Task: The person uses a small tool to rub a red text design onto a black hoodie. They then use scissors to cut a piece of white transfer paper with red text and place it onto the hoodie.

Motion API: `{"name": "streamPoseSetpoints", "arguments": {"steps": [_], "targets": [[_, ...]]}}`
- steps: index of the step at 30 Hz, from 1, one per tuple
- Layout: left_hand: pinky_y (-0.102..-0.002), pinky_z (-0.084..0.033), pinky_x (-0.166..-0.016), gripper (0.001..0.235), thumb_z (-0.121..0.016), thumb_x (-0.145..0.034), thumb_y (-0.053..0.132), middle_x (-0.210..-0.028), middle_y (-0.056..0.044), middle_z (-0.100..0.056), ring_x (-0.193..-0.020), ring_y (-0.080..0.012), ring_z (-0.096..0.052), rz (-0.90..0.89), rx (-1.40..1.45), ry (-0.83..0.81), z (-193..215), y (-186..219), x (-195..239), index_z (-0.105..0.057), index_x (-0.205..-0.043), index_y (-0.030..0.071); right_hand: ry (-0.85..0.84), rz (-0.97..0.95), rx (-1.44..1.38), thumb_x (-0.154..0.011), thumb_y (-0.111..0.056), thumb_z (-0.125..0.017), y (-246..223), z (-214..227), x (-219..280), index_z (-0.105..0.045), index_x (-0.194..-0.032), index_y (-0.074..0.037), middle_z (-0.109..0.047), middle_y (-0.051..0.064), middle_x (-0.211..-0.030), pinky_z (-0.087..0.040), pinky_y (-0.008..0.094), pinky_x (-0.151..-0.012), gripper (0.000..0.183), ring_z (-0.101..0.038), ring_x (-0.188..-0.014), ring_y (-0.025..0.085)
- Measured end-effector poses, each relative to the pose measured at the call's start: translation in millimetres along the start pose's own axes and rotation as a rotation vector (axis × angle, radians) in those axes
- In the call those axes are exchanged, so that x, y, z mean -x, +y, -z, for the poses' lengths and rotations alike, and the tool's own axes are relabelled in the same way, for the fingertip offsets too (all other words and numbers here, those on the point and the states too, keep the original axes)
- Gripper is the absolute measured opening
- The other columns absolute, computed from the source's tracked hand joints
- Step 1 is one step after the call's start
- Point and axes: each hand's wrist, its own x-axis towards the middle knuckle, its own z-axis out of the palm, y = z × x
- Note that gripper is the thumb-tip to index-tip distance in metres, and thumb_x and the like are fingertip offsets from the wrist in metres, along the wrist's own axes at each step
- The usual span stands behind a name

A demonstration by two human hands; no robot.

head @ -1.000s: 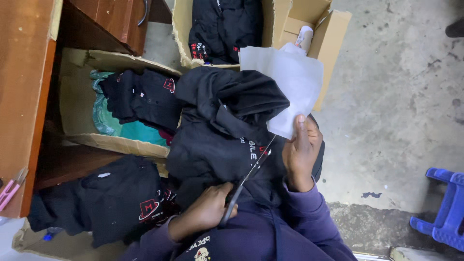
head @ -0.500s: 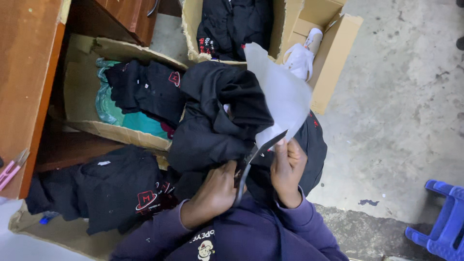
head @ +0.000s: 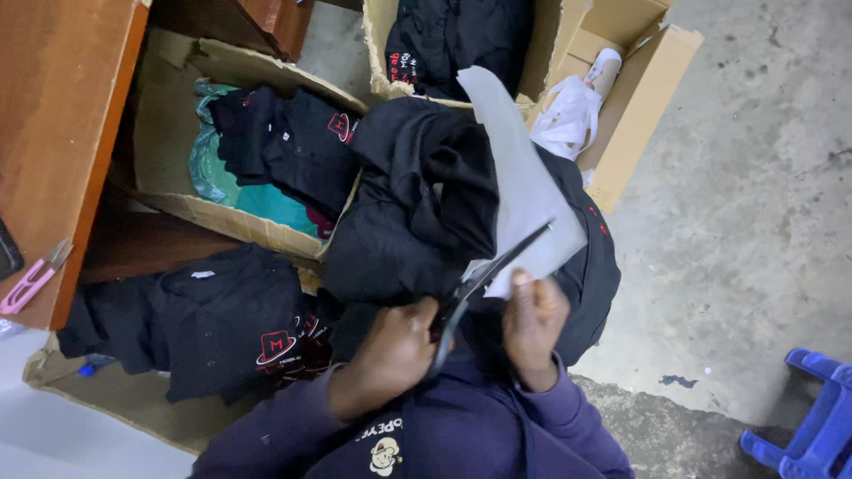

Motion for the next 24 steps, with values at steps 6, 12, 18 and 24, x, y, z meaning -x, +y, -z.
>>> {"name": "streamPoseSetpoints", "arguments": {"steps": [6, 12, 18, 24], "targets": [[-0.049, -0.056, -0.057, 0.028, -0.073, -0.080, 0.023, -0.084, -0.010, -0.071, -0.068, -0.0360, -0.073, -0.090, -0.481, 0.129, 24, -35, 23, -0.053, -0.098, 0.014, 0.114, -0.664, -0.979, -0.102, -0.077, -0.021, 93, 30, -18, -0.069, -0.133, -0.011, -0.077, 0.009, -0.122, -0.056, 0.035, -0.100, 0.088, -0.071, -0.114, 0.023], [-0.034, -0.055, -0.052, 0.023, -0.070, -0.084, 0.029, -0.081, -0.006, -0.067, -0.067, -0.0204, -0.069, -0.168, -0.820, 0.247, 26, -44, 50, -0.058, -0.097, 0.014, -0.303, -0.393, -0.252, -0.097, -0.028, -0.075, -31, 15, -33, -0.068, -0.090, -0.012, -0.060, -0.008, -0.077, -0.038, 0.022, -0.061, 0.019, -0.049, -0.071, 0.002], [-0.058, -0.051, -0.073, 0.032, -0.077, -0.086, 0.033, -0.091, -0.020, -0.075, -0.083, -0.0481, -0.071, 0.080, -0.176, -0.245, 3, -62, 65, -0.057, -0.097, 0.011, -0.186, -0.522, -0.352, -0.107, -0.034, -0.062, -16, -2, -13, -0.071, -0.100, -0.003, -0.066, -0.001, -0.080, -0.041, 0.025, -0.052, 0.033, -0.055, -0.065, 0.006], [-0.061, -0.048, -0.080, 0.033, -0.071, -0.085, 0.027, -0.104, -0.024, -0.070, -0.095, -0.0548, -0.066, 0.156, 0.012, -0.230, 19, -30, 61, -0.054, -0.105, 0.007, -0.333, -0.280, -0.249, -0.110, -0.027, -0.059, 8, -9, 25, -0.072, -0.104, -0.005, -0.071, -0.004, -0.093, -0.050, 0.026, -0.066, 0.027, -0.059, -0.083, 0.004]]}}
